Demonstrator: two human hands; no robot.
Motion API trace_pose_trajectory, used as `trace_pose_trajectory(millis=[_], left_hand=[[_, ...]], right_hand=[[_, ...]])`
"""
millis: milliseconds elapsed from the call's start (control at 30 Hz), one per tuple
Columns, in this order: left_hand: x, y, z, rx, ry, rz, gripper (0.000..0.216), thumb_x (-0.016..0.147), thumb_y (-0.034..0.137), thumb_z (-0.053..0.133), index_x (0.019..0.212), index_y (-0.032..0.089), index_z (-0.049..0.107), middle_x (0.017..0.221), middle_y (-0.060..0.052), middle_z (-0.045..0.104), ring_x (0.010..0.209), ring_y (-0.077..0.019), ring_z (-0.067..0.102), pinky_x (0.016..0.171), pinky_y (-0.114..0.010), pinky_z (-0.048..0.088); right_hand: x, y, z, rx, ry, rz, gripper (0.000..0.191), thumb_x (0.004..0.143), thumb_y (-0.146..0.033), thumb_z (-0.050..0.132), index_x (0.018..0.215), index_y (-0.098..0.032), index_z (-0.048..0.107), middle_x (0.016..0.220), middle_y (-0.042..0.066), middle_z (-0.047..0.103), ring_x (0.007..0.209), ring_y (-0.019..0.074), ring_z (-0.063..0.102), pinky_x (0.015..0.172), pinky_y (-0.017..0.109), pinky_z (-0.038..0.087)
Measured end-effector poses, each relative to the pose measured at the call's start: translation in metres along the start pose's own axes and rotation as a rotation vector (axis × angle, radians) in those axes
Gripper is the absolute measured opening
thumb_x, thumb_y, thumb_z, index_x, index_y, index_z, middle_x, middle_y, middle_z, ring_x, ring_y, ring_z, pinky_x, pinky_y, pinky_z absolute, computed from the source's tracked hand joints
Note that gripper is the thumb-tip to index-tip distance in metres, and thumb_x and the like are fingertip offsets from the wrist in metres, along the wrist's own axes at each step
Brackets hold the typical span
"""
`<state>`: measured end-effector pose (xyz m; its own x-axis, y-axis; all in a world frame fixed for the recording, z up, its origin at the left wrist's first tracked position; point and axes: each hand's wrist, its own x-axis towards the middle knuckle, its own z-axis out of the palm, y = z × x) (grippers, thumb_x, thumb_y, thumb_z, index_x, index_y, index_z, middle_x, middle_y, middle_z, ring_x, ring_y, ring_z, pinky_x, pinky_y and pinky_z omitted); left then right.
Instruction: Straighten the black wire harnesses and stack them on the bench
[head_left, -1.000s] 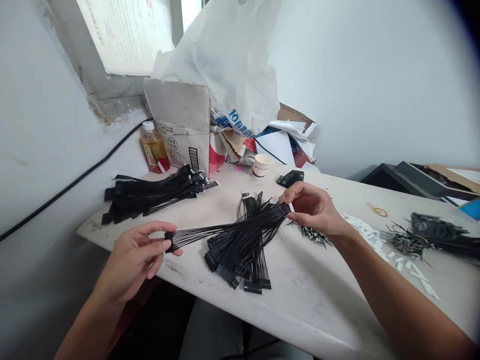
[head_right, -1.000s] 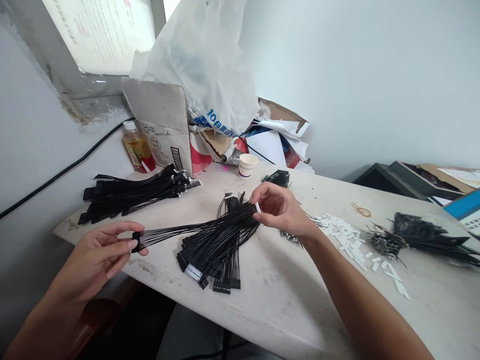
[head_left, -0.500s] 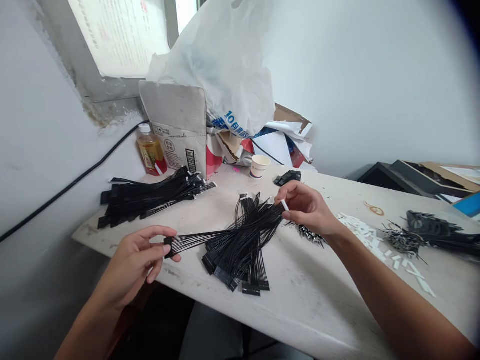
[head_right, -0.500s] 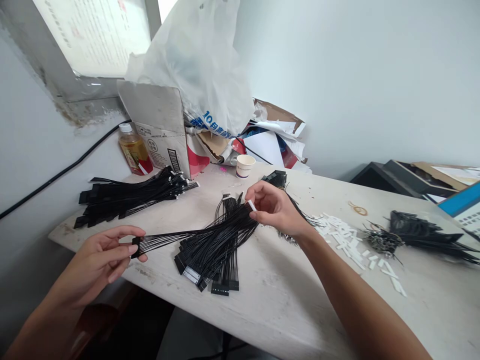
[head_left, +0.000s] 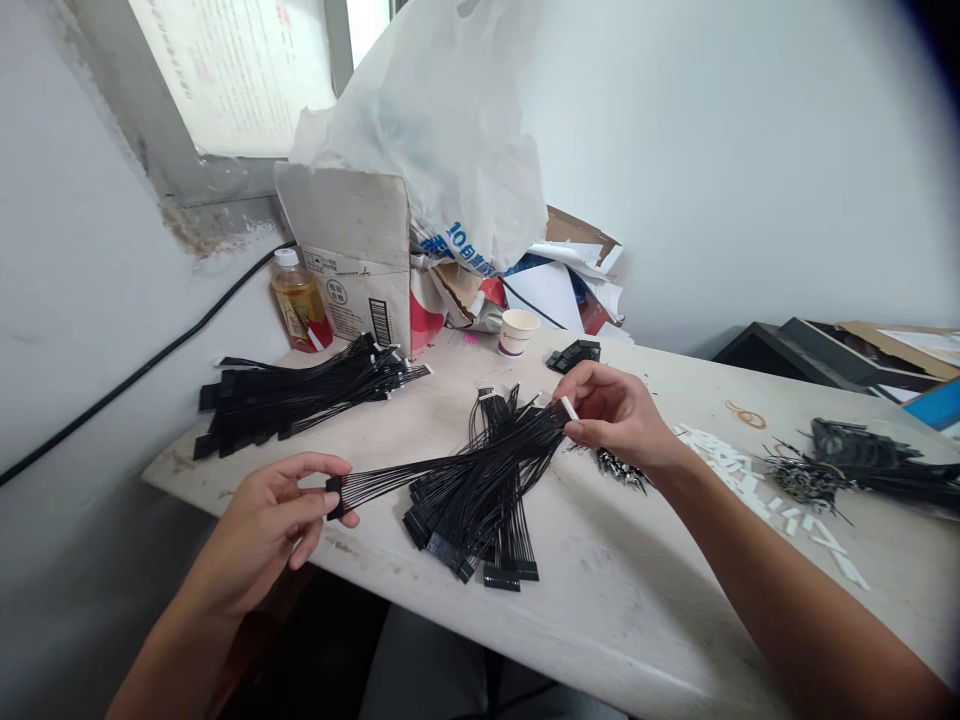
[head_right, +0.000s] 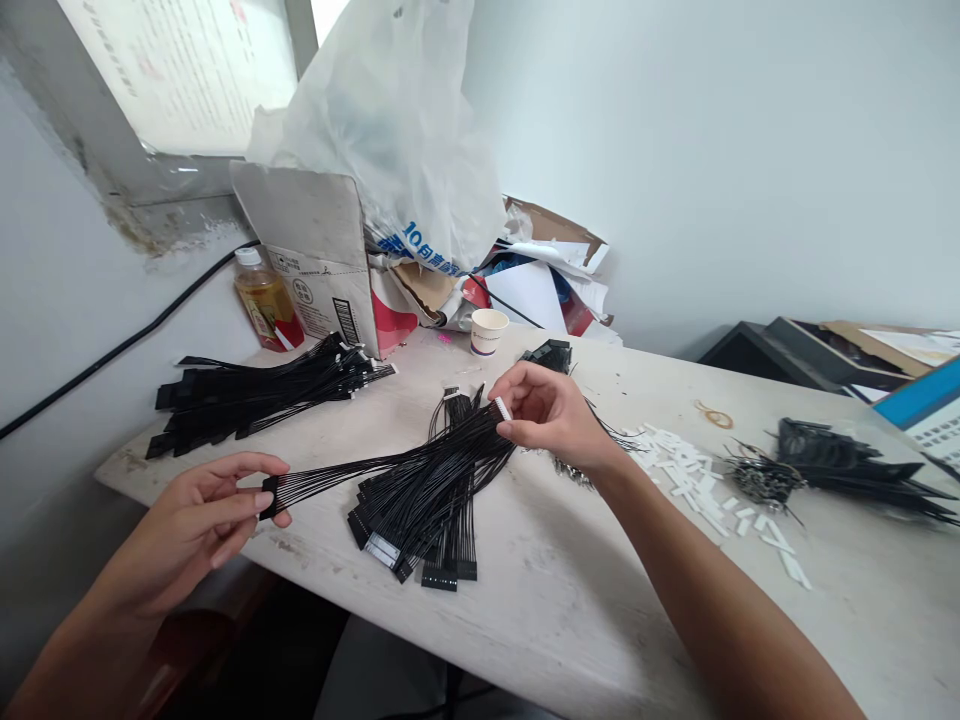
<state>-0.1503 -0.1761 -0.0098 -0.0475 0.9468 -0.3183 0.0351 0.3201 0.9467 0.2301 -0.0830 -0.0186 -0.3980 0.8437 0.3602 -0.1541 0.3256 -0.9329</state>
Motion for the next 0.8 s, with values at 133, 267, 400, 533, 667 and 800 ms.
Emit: trace_pose_trajectory(millis=[133,267,400,533,667,800], left_hand=[[-0.002,0.001,0.001,-0.024,-0.015,0.018,0.037,0.063,0.028,0.087,0.096,0.016,0.076,0.031,0.005,0.043,0.060,-0.0263,0.070,0.049,-0.023,0.036],[-0.004,0.004,0.010,-0.027,0.021,0.064,0.039,0.058,0.029,0.089,0.092,0.016,0.076,0.041,-0.002,0.059,0.053,-0.0245,0.068,0.042,-0.022,0.033],[-0.006,0.004,0.015,-0.015,0.037,0.100,0.044,0.057,0.033,0.089,0.094,0.014,0.073,0.060,-0.013,0.075,0.045,-0.0187,0.063,0.037,-0.019,0.027],[-0.007,0.002,0.014,0.000,0.016,0.133,0.043,0.062,0.032,0.087,0.097,0.013,0.072,0.055,-0.010,0.072,0.042,-0.0176,0.061,0.037,-0.019,0.030],[-0.006,-0.003,0.011,-0.010,-0.011,0.145,0.038,0.066,0.030,0.085,0.096,0.013,0.071,0.056,-0.009,0.072,0.045,-0.0180,0.063,0.038,-0.019,0.032],[-0.003,-0.007,0.010,-0.010,-0.026,0.154,0.027,0.073,0.025,0.082,0.096,0.014,0.073,0.062,-0.008,0.073,0.045,-0.0134,0.060,0.040,-0.019,0.035]], right_hand=[[-0.001,-0.001,-0.002,0.087,0.020,0.011,0.026,0.070,-0.016,0.090,0.090,-0.019,0.074,0.062,-0.002,0.065,0.039,0.0055,0.048,0.033,0.016,0.035],[0.000,-0.003,0.001,0.172,0.028,0.027,0.025,0.069,-0.017,0.091,0.087,-0.019,0.075,0.058,-0.001,0.067,0.030,0.0053,0.044,0.027,0.015,0.028],[0.002,-0.003,0.004,0.217,0.066,0.043,0.025,0.068,-0.021,0.093,0.085,-0.017,0.075,0.055,-0.001,0.066,0.026,0.0046,0.041,0.025,0.014,0.024],[0.002,0.000,0.002,0.240,0.058,0.051,0.024,0.070,-0.023,0.092,0.086,-0.018,0.075,0.057,-0.001,0.067,0.026,0.0037,0.040,0.025,0.014,0.024],[0.002,0.003,-0.001,0.216,0.033,0.077,0.025,0.071,-0.022,0.091,0.089,-0.018,0.075,0.059,-0.001,0.067,0.028,0.0037,0.041,0.027,0.014,0.025],[0.002,0.004,-0.004,0.169,0.025,0.102,0.028,0.070,-0.022,0.091,0.091,-0.019,0.072,0.062,-0.002,0.065,0.033,0.0044,0.043,0.031,0.016,0.029]])
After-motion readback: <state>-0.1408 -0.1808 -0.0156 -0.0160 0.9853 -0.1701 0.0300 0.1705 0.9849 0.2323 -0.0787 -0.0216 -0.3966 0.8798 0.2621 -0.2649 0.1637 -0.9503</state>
